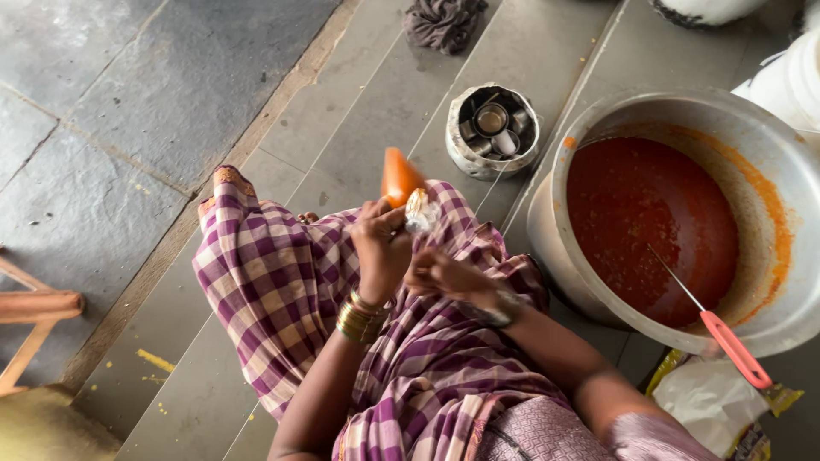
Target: The person scoops a red-orange liquid from a large metal pot using a ladle and pours it into small plastic pouches. They then tie the top of each pouch and place it aside. The process is repeated multiple times.
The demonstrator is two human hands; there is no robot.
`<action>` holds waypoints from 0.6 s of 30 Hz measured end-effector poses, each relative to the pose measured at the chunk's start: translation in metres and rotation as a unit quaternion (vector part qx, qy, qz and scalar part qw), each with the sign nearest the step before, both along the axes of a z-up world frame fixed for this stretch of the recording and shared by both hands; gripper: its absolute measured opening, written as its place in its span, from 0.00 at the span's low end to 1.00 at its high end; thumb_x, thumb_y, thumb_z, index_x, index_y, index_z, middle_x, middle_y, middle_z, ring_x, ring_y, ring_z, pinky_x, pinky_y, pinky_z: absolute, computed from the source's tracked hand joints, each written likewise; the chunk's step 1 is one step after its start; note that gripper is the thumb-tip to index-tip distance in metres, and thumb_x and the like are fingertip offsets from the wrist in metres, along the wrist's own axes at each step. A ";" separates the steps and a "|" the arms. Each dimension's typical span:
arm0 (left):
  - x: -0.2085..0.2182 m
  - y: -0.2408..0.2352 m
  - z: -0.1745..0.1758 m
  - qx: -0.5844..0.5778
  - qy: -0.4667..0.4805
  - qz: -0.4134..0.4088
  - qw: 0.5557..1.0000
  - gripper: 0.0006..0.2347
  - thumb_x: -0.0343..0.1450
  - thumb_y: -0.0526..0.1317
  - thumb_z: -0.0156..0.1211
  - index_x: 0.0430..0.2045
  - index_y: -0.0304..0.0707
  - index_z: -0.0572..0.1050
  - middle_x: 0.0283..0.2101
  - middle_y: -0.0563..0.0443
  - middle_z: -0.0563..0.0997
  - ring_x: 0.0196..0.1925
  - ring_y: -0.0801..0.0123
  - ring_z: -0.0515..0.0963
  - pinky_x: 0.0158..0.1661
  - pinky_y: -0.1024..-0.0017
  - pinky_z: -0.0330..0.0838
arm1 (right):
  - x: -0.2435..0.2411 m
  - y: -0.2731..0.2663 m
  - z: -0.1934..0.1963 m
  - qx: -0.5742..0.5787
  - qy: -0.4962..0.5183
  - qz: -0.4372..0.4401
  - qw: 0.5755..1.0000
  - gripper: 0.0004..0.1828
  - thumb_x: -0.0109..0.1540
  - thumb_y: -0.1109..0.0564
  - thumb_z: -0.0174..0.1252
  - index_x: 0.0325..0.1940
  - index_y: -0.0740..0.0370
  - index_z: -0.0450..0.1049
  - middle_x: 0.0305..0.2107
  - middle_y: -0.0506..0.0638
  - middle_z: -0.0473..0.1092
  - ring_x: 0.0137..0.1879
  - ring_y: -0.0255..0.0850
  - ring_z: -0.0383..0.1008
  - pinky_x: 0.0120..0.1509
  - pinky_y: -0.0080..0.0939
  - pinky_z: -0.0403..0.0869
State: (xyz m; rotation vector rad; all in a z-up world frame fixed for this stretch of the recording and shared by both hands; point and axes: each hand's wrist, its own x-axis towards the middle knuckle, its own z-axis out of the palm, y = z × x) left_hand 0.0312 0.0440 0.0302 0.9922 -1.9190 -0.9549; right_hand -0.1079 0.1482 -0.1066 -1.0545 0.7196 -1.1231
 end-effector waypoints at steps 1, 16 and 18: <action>-0.001 0.004 0.000 0.099 0.055 -0.029 0.993 0.08 0.60 0.24 0.54 0.12 0.34 0.77 0.16 0.51 0.75 0.21 0.70 0.69 0.33 0.67 0.71 | 0.002 -0.012 -0.004 0.003 -0.014 -0.039 0.999 0.09 0.58 0.68 0.47 0.31 0.67 0.74 0.20 0.47 0.66 0.23 0.32 0.61 0.24 0.33 0.61; 0.008 0.005 0.007 0.199 0.051 -0.101 0.973 0.06 0.57 0.23 0.59 0.17 0.33 0.76 0.23 0.53 0.76 0.26 0.74 0.72 0.31 0.73 0.71 | -0.015 -0.031 0.011 -0.096 -0.042 -0.151 0.983 0.10 0.62 0.67 0.44 0.38 0.64 0.73 0.26 0.48 0.70 0.27 0.32 0.65 0.30 0.29 0.66; 0.017 0.001 0.010 0.174 -0.010 -0.108 0.979 0.06 0.58 0.24 0.60 0.17 0.35 0.77 0.21 0.53 0.76 0.24 0.75 0.73 0.30 0.72 0.70 | -0.047 -0.045 0.021 -0.112 -0.080 -0.243 0.960 0.10 0.62 0.66 0.43 0.37 0.64 0.71 0.28 0.48 0.70 0.28 0.31 0.65 0.31 0.28 0.66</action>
